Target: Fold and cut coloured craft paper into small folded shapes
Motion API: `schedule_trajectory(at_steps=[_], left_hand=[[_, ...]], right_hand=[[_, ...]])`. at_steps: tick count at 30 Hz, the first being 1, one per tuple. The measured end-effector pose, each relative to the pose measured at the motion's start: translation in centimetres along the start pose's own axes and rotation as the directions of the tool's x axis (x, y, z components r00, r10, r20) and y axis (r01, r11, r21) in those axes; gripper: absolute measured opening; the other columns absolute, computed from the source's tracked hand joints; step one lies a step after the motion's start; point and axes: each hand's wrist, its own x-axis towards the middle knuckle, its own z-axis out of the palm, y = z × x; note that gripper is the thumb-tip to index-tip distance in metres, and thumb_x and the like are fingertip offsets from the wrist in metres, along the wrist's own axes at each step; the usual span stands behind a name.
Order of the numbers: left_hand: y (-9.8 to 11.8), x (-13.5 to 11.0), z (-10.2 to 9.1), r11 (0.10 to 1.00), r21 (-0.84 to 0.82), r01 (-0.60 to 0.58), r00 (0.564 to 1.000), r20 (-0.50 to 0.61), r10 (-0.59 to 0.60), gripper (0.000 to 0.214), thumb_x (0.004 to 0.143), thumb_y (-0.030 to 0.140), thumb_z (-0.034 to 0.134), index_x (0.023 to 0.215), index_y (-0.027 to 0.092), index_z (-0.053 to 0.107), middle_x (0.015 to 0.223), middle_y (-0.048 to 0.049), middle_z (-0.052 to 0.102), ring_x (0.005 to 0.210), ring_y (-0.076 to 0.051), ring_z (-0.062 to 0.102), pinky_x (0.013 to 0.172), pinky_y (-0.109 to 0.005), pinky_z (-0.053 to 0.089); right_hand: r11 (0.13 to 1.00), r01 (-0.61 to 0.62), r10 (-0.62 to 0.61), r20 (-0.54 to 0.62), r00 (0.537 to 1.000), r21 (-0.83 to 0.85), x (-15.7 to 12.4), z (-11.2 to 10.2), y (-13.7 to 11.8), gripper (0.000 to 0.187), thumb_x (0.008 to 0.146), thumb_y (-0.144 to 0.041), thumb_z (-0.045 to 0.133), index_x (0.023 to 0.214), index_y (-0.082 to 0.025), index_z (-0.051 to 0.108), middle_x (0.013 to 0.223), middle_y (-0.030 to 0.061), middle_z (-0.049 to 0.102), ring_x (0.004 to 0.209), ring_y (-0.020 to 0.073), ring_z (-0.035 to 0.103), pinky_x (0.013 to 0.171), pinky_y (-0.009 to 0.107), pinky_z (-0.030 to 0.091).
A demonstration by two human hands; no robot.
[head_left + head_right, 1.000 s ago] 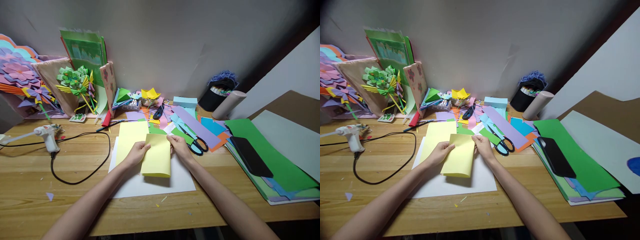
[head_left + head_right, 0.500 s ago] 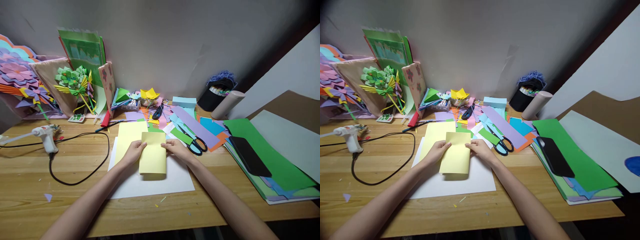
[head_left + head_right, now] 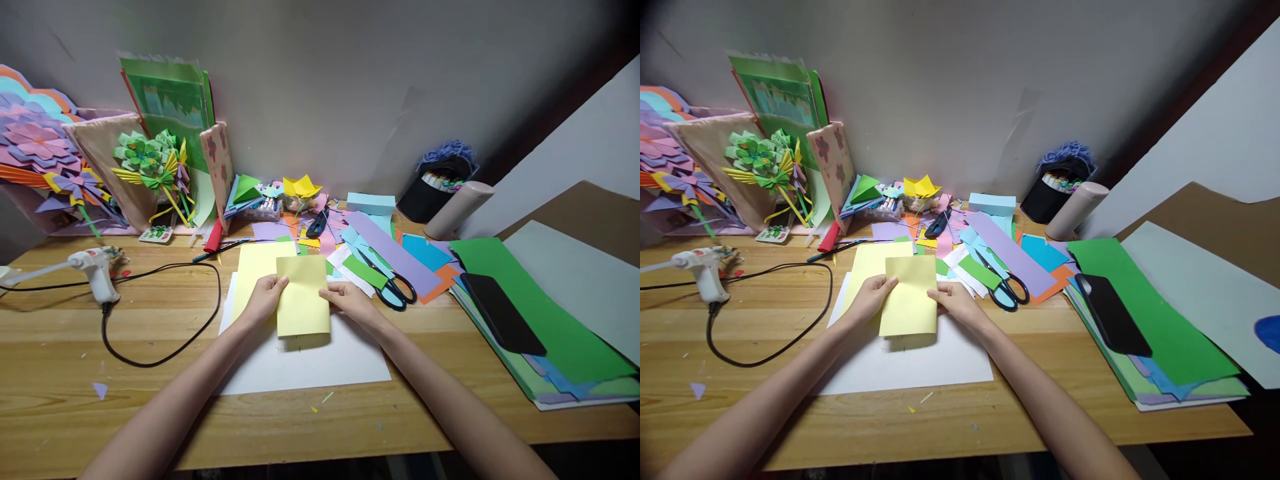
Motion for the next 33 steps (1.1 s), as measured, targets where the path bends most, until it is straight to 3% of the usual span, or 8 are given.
schedule_trajectory(at_steps=[6,10,18,27,33], left_hand=[[-0.2,0.3,-0.4,1.000,-0.020,-0.015,0.999,-0.032,0.014,0.046,0.054,0.055,0.065,0.065,0.011,0.060,0.063,-0.0060,0.065,0.057,-0.018,0.057,0.051,-0.026,0.042],[-0.4,0.4,-0.5,1.000,-0.031,-0.007,0.999,-0.034,0.006,0.046,0.054,0.055,0.065,0.068,0.011,0.061,0.065,-0.0062,0.065,0.057,-0.018,0.058,0.052,-0.027,0.043],[-0.6,0.8,-0.9,1.000,-0.014,-0.011,0.996,-0.083,0.010,0.042,0.057,0.053,0.063,0.067,0.012,0.059,0.063,-0.0047,0.064,0.058,-0.018,0.057,0.053,-0.027,0.043],[-1.2,1.4,-1.7,0.999,0.006,-0.049,0.990,-0.130,0.049,0.042,0.060,0.051,0.062,0.067,0.011,0.059,0.056,-0.0033,0.060,0.058,-0.018,0.057,0.052,-0.025,0.042],[-1.1,1.5,-1.8,0.998,0.014,-0.058,0.987,-0.152,0.059,0.041,0.057,0.052,0.064,0.063,0.012,0.060,0.050,-0.0020,0.058,0.056,-0.019,0.056,0.048,-0.025,0.040]], right_hand=[[1.000,0.003,-0.004,0.014,1.000,0.024,0.0,0.4,0.5,0.029,0.067,-0.040,0.062,0.078,-0.014,0.065,0.073,0.0024,0.066,0.067,0.0152,0.062,0.060,0.026,0.049],[1.000,-0.008,0.009,0.004,1.000,-0.021,-0.1,0.5,0.5,0.025,0.066,-0.039,0.062,0.069,-0.014,0.062,0.061,-0.0006,0.062,0.053,0.0121,0.058,0.050,0.023,0.046],[0.998,0.008,-0.006,0.023,1.000,-0.065,0.0,0.6,0.6,0.024,0.066,-0.038,0.062,0.062,-0.015,0.056,0.054,-0.0027,0.056,0.048,0.0096,0.053,0.050,0.022,0.042],[0.996,0.064,-0.057,0.094,0.994,-0.069,-0.4,0.4,0.5,0.020,0.066,-0.029,0.064,0.078,-0.015,0.058,0.069,0.0004,0.063,0.061,0.0110,0.058,0.059,0.023,0.043],[0.998,-0.030,0.036,0.124,0.992,-0.046,-0.6,-0.1,0.0,0.027,0.060,-0.024,0.068,0.082,-0.013,0.060,0.076,0.0032,0.065,0.069,0.0129,0.061,0.066,0.025,0.045]])
